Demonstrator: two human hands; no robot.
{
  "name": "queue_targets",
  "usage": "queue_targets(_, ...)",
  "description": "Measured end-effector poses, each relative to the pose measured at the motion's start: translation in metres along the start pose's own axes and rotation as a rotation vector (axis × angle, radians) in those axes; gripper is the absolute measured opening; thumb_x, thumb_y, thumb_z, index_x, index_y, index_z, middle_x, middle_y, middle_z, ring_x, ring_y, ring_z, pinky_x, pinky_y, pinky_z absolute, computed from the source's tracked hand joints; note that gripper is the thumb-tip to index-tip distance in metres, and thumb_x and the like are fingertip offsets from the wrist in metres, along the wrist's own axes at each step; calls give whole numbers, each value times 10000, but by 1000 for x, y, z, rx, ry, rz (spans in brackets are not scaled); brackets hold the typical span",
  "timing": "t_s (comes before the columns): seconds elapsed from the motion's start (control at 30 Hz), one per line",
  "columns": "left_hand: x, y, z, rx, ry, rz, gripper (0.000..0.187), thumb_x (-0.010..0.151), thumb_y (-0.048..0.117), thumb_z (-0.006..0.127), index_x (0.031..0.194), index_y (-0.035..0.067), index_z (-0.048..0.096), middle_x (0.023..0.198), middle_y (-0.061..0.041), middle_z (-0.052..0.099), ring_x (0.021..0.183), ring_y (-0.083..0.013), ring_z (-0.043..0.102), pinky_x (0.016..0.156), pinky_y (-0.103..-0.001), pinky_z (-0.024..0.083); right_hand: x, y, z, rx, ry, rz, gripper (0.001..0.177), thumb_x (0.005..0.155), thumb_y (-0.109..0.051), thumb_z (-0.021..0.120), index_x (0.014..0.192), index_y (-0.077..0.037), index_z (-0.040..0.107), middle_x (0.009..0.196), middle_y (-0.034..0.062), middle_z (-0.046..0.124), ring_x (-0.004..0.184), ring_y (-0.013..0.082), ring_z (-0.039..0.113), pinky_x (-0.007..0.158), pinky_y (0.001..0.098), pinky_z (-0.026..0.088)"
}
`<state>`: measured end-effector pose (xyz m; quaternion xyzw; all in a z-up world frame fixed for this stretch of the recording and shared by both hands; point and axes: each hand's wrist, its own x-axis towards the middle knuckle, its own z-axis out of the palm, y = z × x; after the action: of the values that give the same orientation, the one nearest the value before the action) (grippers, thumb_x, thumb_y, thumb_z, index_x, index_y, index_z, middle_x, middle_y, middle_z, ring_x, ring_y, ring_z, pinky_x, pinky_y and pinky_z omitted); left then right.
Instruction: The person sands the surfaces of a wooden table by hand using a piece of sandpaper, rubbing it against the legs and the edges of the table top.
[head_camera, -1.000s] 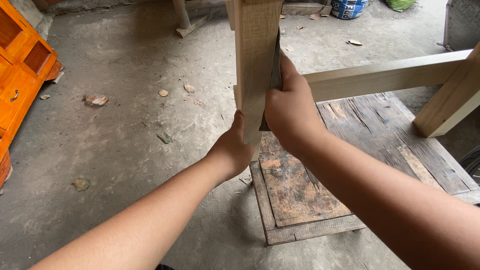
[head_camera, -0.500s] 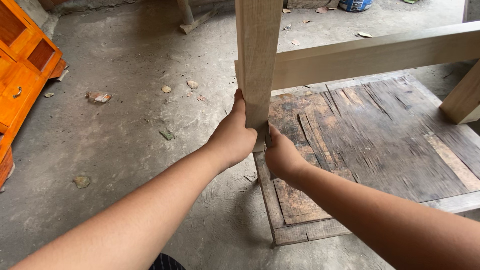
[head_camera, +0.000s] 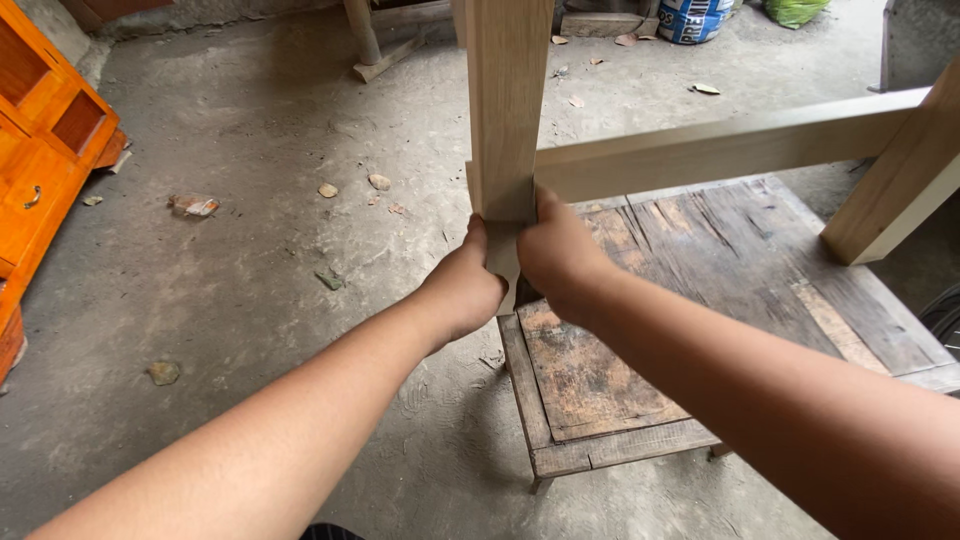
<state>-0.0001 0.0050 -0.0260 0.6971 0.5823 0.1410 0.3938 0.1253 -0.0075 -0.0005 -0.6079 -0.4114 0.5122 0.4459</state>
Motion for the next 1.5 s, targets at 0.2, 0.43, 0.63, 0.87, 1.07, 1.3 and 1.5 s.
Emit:
queue_targets(0.2, -32, 48, -39, 9, -114, -123, 951, 868, -6, 438, 1683, 167, -22, 1518, -215, 497, 1134, -388, 756, 902, -474, 607, -12, -78, -15, 23, 67, -355, 728, 849, 123, 329, 1546, -83, 374, 1381, 190, 638, 1232, 280, 649, 991, 339, 547)
queue_targets(0.43, -32, 42, -32, -10, -25, 70, 958, 852, 35, 494, 1617, 131, -74, 1567, -210, 385, 1329, -297, 548, 1046, -355, 484, -12, -53, -12, -80, 40, -520, 797, 814, 150, 381, 1574, -75, 299, 1419, 208, 595, 1299, 285, 605, 1047, 322, 509)
queue_targets(0.63, -26, 20, -15, -82, 28, 104, 964, 833, 60, 502, 1622, 122, -48, 1539, -233, 432, 1386, -303, 501, 1107, -353, 430, -2, 12, -2, -109, -10, -190, 837, 788, 152, 332, 1565, -157, 301, 1383, 166, 591, 1192, 303, 641, 900, 391, 558)
queue_targets(0.87, -16, 3, 1, -103, 67, 120, 956, 829, 61, 500, 1623, 118, -29, 1538, -239, 436, 1411, -306, 480, 1142, -353, 391, 34, 91, -4, -182, -113, -96, 781, 821, 134, 346, 1561, -114, 307, 1337, 134, 615, 1080, 207, 620, 854, 327, 516)
queue_targets(1.07, -13, 5, -5, -69, 71, 103, 944, 819, 59, 513, 1623, 97, 20, 1535, -249, 440, 1412, -314, 474, 1144, -359, 384, 48, 102, -9, -288, -189, 88, 600, 895, 80, 382, 1468, -47, 507, 1164, 225, 684, 856, 222, 586, 702, 345, 474)
queue_targets(1.3, -28, 34, -21, -60, 20, 19, 945, 826, 83, 513, 1627, 81, 13, 1481, -241, 510, 1347, -304, 553, 1091, -359, 455, 15, -3, -15, 112, -146, -14, 583, 838, 114, 373, 1386, -4, 532, 1129, 158, 704, 936, 241, 710, 756, 362, 595)
queue_targets(1.5, -41, 75, -37, -65, 27, -11, 949, 855, 86, 508, 1631, 102, -38, 1475, -226, 523, 1350, -313, 546, 1088, -371, 455, -12, -68, -26, 238, -160, -114, 639, 782, 145, 419, 1397, -3, 515, 1160, 219, 662, 977, 321, 681, 787, 429, 583)
